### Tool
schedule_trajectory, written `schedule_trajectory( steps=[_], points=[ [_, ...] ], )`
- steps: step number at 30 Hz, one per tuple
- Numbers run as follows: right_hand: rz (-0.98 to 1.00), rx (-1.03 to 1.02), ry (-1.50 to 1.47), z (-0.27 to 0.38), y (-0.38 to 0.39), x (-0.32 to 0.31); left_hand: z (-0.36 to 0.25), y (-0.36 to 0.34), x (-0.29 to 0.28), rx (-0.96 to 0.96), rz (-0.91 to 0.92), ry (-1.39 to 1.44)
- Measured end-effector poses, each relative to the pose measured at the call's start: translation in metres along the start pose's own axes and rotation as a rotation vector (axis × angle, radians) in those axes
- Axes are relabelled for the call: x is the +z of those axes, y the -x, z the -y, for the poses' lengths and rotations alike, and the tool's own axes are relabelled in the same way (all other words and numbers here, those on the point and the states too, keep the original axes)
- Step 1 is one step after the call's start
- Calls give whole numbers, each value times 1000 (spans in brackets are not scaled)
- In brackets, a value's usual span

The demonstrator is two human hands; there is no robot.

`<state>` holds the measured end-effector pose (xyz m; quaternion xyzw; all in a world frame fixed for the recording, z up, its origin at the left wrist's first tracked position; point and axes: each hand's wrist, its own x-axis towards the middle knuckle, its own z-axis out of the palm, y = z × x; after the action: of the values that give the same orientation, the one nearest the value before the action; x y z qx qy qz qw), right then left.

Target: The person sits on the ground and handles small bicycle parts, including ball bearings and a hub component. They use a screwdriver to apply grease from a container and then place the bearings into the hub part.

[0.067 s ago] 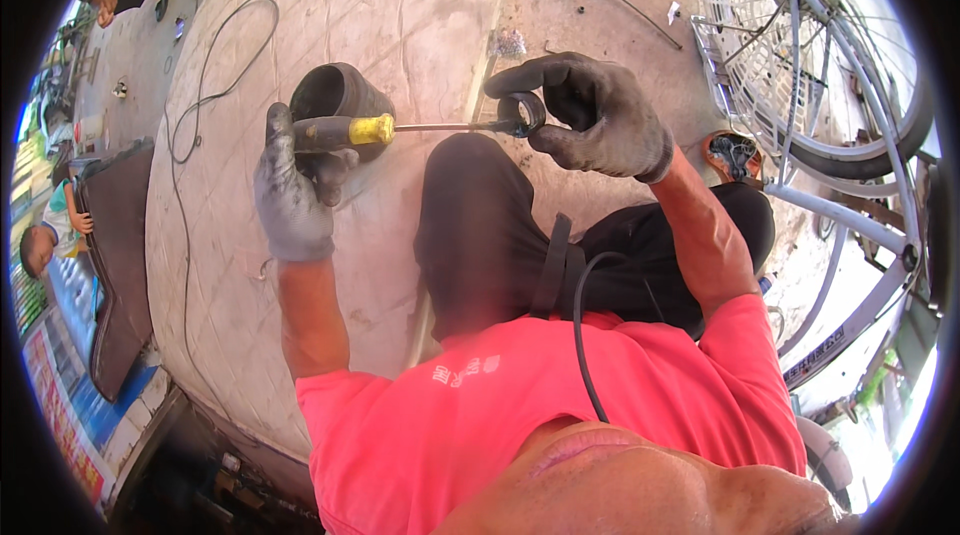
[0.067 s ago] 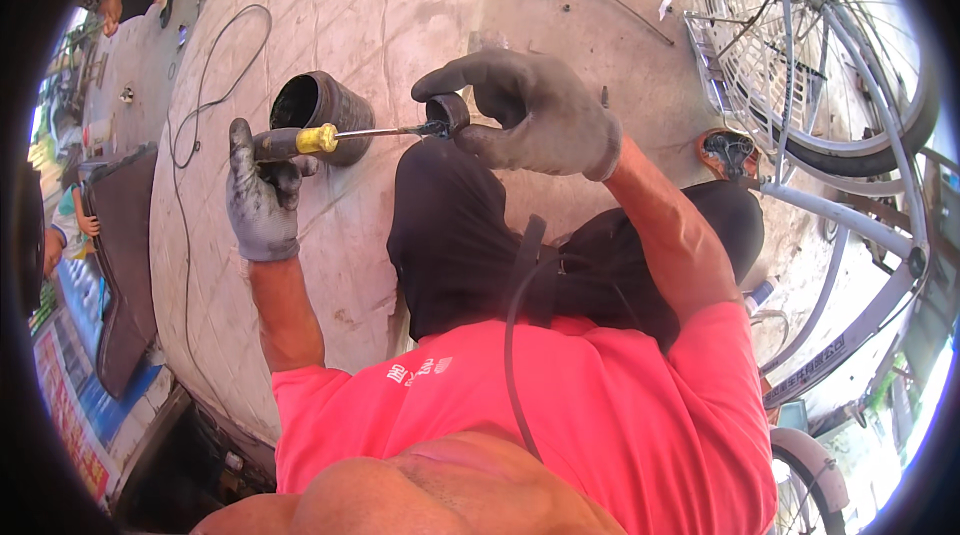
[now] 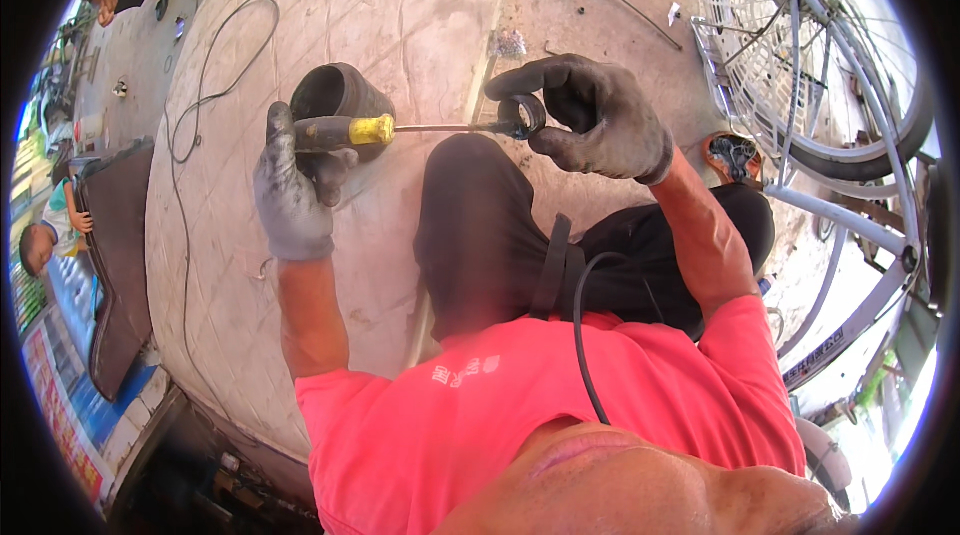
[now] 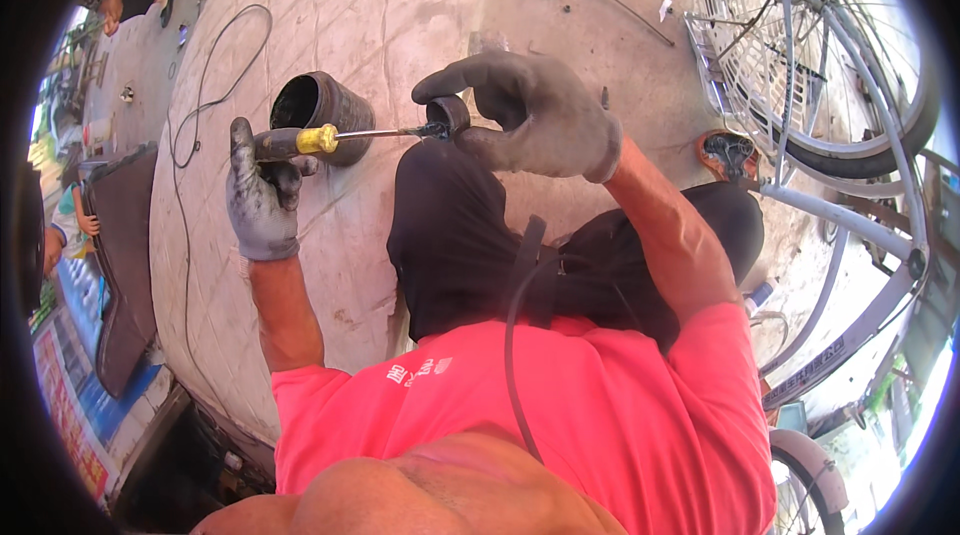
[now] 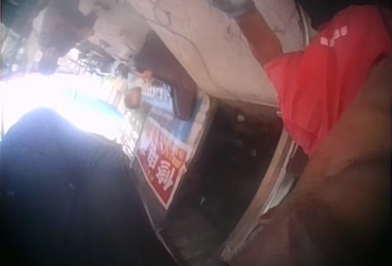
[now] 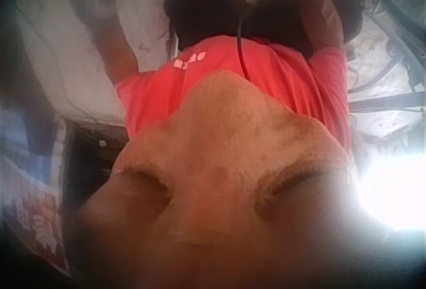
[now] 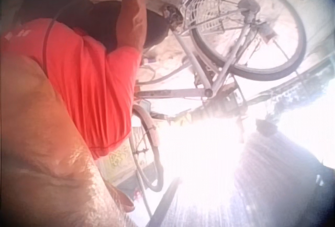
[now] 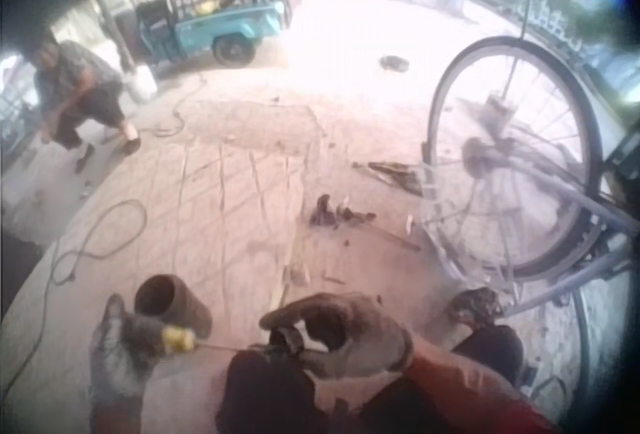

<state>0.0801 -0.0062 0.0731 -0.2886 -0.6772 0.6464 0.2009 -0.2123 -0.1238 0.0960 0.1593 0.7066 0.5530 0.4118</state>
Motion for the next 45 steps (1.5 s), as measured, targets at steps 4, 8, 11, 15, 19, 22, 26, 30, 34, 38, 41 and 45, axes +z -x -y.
schedule_trajectory(
  steps=[4,8,11,15,19,22,26,30,34,38,41,45],
  points=[
    [6,-24,24,1,0,1,1,-7,-7,63,71,-107],
    [18,-28,24,0,1,-1,8,-14,-15,69,28,-65],
    [-64,-109,-82,-10,-1,4,8,-18,-20,76,-12,-12],
    [-65,-50,-163,-11,-2,3,4,-16,-23,127,-1,65],
    [31,74,-199,-10,-1,-6,-6,-1,-19,167,1,-30],
    [16,54,-224,-17,-2,-4,-6,10,-13,209,49,-67],
    [-4,71,-260,-15,-2,-1,-2,12,-14,266,108,-37],
    [-30,37,-293,-10,-3,5,3,10,-17,331,179,-4],
    [-24,64,-339,-12,-4,5,13,3,-25,472,258,20],
    [-15,97,-396,-15,-4,-1,18,-2,-39,606,360,-56],
    [-22,102,-391,-20,-4,-3,3,11,-53,707,472,-225],
    [-27,131,-356,-23,-6,-3,-17,10,-59,981,578,-502]
  ],
)
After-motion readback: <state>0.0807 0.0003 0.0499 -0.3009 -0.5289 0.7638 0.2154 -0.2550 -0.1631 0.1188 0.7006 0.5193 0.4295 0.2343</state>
